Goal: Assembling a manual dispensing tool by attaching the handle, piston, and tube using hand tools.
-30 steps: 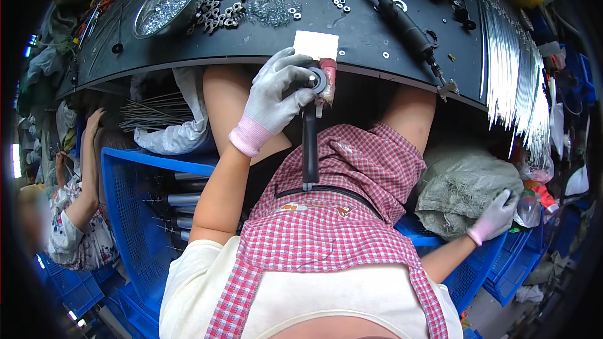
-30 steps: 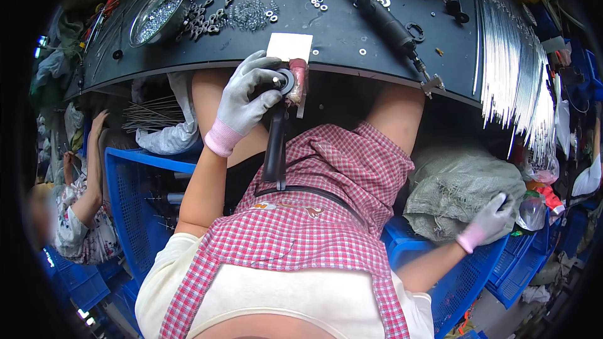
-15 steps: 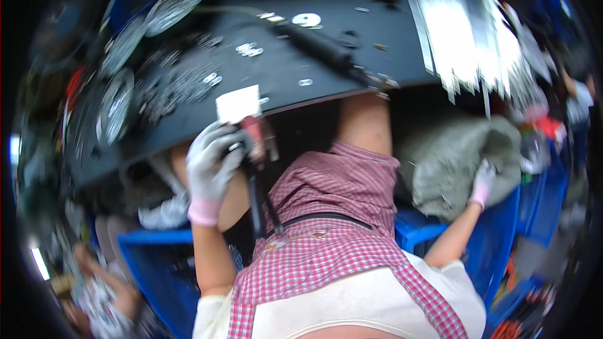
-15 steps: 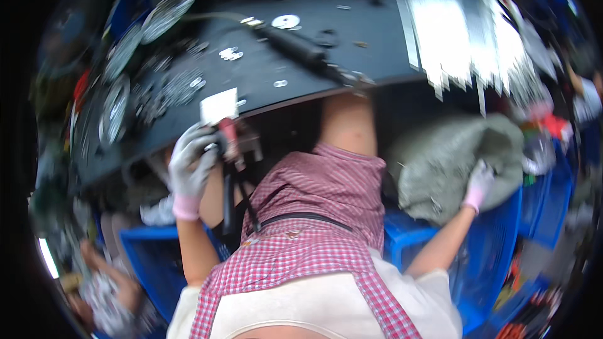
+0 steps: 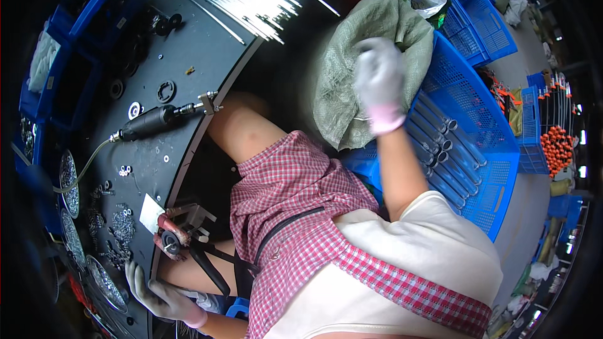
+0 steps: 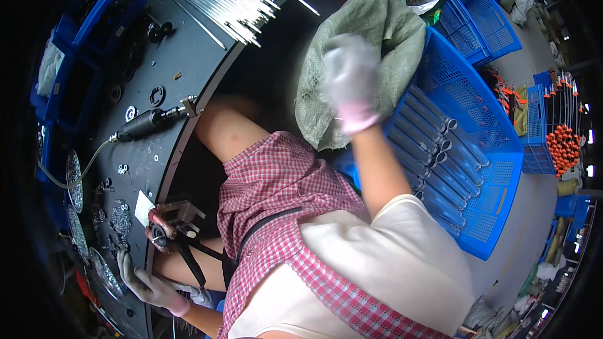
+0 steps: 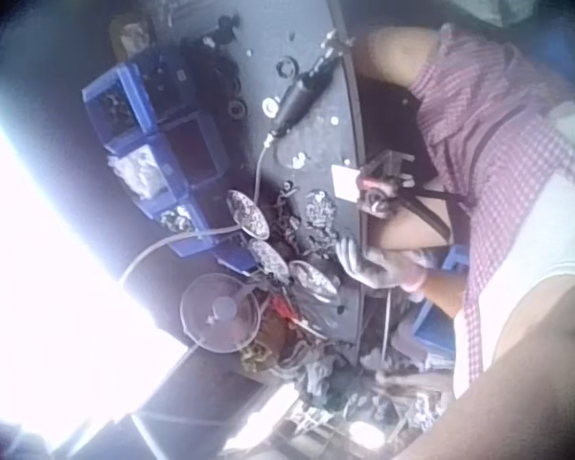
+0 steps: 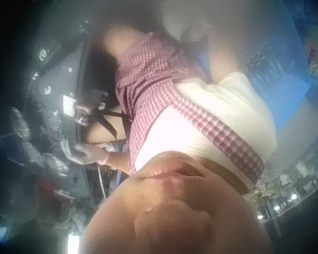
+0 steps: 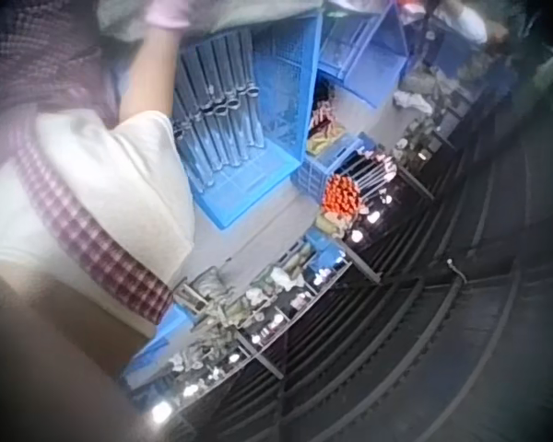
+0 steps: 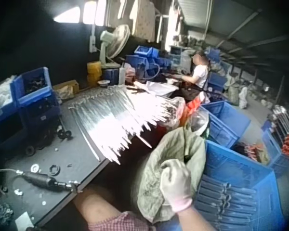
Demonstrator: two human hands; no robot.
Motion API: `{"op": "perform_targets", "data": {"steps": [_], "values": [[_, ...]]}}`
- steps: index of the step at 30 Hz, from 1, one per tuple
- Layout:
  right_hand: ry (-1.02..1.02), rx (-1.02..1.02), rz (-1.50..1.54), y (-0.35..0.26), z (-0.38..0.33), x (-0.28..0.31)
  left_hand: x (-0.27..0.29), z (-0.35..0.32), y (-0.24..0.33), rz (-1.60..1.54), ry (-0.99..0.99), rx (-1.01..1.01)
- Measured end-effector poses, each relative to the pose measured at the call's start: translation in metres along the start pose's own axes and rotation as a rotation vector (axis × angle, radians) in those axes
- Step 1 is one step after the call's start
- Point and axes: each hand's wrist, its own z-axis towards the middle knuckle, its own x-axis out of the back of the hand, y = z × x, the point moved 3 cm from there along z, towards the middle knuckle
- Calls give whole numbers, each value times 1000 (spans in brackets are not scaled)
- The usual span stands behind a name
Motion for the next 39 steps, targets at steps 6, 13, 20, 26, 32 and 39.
{"op": "perform_targets", "data": {"steps": [6, 13, 20, 26, 32, 39], "values": [[-1054, 258, -530, 277, -22, -59, 9, -30, -34, -148, 125, 364], [-935, 507, -368, 164, 11, -164, 21, -10, -21, -146, 138, 306], [-954, 297, -346, 101, -6, -118, 27, 33, -102, -2, 229, 443], [-951, 18, -419, 149, 13, -92, -18, 101, -227, 336, -237, 460], [-666, 44, -628, 201, 17, 8, -38, 135, -275, 439, -376, 437], [-413, 244, -358, -51, 135, 76, -25, 138, -275, 393, -513, 594]]}}
